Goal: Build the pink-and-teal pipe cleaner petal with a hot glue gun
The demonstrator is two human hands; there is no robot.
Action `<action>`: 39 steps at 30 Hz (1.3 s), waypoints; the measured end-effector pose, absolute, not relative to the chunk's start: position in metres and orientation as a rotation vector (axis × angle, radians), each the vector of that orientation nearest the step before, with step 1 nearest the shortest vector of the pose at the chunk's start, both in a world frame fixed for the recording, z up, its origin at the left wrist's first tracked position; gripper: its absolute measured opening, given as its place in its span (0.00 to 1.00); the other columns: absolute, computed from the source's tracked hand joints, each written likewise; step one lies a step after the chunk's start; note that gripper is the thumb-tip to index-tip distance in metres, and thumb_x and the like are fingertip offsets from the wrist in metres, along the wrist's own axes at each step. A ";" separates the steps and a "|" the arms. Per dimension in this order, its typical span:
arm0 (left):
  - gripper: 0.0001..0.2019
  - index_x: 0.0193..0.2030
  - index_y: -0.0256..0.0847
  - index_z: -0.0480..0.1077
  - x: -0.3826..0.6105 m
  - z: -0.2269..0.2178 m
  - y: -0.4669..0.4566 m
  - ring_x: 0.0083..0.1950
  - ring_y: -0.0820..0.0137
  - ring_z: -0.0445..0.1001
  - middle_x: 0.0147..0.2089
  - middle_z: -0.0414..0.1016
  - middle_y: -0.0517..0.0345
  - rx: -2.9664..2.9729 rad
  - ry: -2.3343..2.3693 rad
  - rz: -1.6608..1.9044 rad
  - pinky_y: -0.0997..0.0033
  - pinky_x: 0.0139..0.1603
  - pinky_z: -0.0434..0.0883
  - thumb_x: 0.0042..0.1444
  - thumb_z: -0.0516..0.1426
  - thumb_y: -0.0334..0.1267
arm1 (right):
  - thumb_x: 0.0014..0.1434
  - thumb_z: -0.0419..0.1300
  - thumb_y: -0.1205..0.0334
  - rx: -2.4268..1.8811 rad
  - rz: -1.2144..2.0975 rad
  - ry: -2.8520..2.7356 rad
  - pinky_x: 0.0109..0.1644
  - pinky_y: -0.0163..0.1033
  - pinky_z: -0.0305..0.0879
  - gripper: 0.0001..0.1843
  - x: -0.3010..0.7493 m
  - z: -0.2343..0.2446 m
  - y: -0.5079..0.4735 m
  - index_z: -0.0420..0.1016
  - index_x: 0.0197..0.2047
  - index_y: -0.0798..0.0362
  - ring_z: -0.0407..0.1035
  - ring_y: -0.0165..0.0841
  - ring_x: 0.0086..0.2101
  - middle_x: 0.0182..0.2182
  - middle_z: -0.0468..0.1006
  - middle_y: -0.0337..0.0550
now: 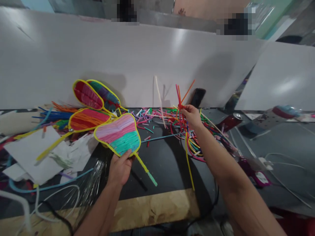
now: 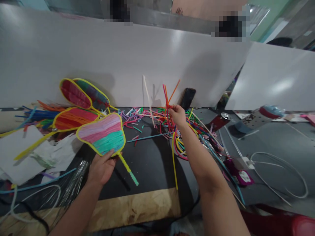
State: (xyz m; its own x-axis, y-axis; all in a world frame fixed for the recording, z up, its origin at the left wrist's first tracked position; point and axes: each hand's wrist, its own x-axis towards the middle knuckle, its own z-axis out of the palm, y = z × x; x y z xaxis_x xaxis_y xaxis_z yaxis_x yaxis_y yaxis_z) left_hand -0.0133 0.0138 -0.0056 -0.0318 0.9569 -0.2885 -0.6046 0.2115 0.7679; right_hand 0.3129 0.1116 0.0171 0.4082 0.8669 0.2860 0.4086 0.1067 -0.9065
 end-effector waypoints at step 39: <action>0.22 0.49 0.43 0.69 0.008 -0.022 0.003 0.33 0.72 0.78 0.37 0.80 0.59 0.663 0.873 0.871 0.69 0.33 0.79 0.46 0.66 0.30 | 0.55 0.55 0.67 -2.342 0.558 -1.662 0.42 0.38 0.64 0.06 0.240 0.004 -0.051 0.73 0.32 0.57 0.75 0.40 0.40 0.33 0.80 0.55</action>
State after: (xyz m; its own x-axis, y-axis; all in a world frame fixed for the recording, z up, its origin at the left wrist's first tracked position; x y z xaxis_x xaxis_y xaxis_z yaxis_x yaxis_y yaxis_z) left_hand 0.0079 0.0030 -0.0217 0.3564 0.8581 -0.3696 -0.3678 0.4925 0.7887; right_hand 0.2400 -0.0505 0.0039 0.2899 0.9400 -0.1799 0.8581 -0.3385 -0.3861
